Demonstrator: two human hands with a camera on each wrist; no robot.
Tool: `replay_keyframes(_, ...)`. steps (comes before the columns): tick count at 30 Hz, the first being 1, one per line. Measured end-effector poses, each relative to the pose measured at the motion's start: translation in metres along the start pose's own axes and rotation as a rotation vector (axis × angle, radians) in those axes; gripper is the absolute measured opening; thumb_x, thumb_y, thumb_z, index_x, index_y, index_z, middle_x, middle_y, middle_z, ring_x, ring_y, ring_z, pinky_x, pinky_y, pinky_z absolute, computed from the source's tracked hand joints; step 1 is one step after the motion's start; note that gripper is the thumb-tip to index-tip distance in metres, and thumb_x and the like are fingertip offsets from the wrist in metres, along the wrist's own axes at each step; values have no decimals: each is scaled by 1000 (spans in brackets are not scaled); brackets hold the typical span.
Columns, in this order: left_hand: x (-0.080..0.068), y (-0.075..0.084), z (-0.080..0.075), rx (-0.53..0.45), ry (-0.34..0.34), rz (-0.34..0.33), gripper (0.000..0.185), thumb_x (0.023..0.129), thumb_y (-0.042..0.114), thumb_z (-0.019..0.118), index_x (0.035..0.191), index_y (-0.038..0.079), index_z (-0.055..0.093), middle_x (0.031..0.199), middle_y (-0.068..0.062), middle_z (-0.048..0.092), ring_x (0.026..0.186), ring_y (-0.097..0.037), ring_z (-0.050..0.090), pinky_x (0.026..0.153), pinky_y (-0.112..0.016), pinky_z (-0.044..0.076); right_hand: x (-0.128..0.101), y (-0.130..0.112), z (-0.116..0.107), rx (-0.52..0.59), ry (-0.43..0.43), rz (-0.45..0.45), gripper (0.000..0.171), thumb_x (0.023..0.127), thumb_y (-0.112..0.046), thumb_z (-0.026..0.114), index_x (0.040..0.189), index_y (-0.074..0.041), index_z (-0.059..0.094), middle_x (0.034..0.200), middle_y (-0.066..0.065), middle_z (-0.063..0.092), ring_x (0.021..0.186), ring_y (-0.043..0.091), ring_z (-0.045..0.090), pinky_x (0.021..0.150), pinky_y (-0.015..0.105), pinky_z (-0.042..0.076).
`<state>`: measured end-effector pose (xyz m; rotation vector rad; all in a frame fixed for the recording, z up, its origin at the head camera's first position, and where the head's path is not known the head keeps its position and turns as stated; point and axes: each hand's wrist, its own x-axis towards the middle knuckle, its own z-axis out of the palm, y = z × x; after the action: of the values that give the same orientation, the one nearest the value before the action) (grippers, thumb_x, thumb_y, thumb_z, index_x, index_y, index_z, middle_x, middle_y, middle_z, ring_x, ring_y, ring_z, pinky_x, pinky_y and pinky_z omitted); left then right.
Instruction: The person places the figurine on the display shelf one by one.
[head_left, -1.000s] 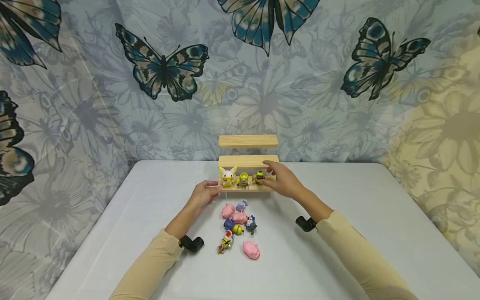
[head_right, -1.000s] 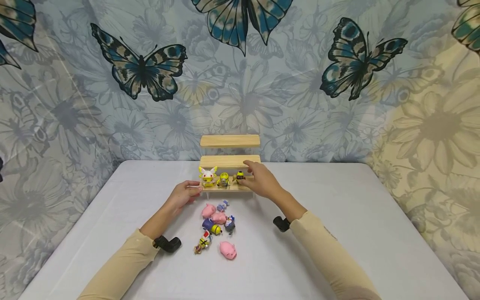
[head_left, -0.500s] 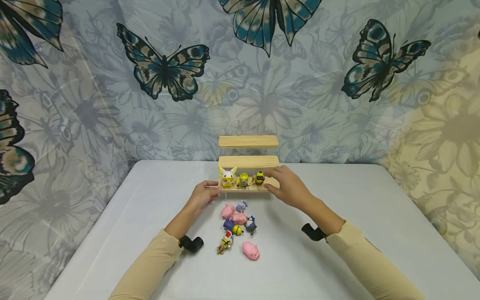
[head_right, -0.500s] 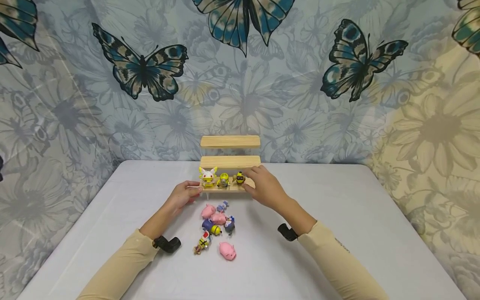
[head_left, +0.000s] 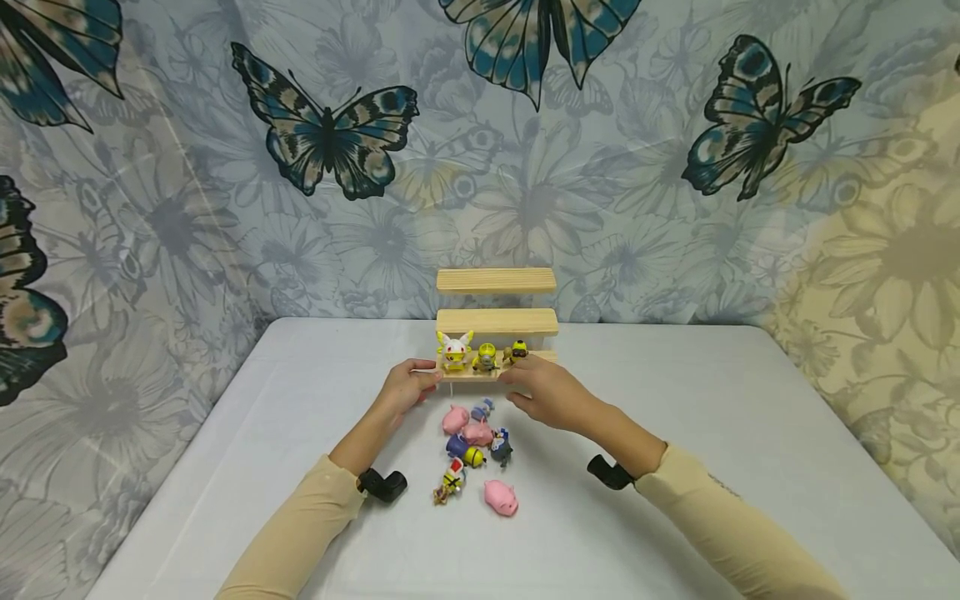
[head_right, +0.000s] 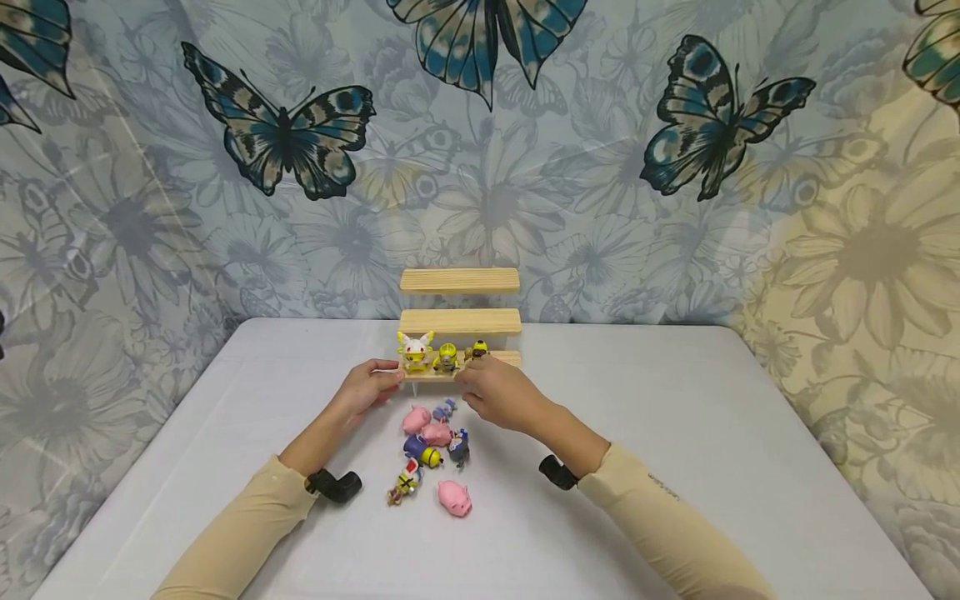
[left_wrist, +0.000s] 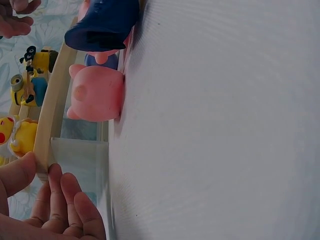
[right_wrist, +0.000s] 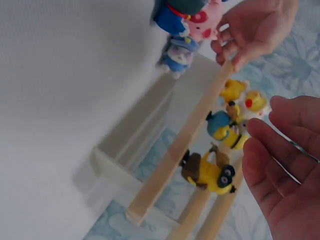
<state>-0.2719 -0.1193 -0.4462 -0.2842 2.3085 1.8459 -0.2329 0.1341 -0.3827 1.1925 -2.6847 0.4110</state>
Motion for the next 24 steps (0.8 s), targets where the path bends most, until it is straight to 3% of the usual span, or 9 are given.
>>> replay_keyframes(11,1,-2,0,-2,-2,2,38,91,18,68,126,5,59,100,-9,71,83,-14,62,64,-24,45,8,-4,27,32,-113,16,25,89,-10,69,113,-4,69,111,8,70,107,24,64,91,39,52)
replay_keyframes(24,1,-1,-2,-3,-7,3,38,91,19,67,126,5,59,105,-11,71,84,-13,63,65,-25,46,15,-7,45,94,-152,23,27,91,-9,66,118,-3,67,118,10,67,114,26,61,97,41,50)
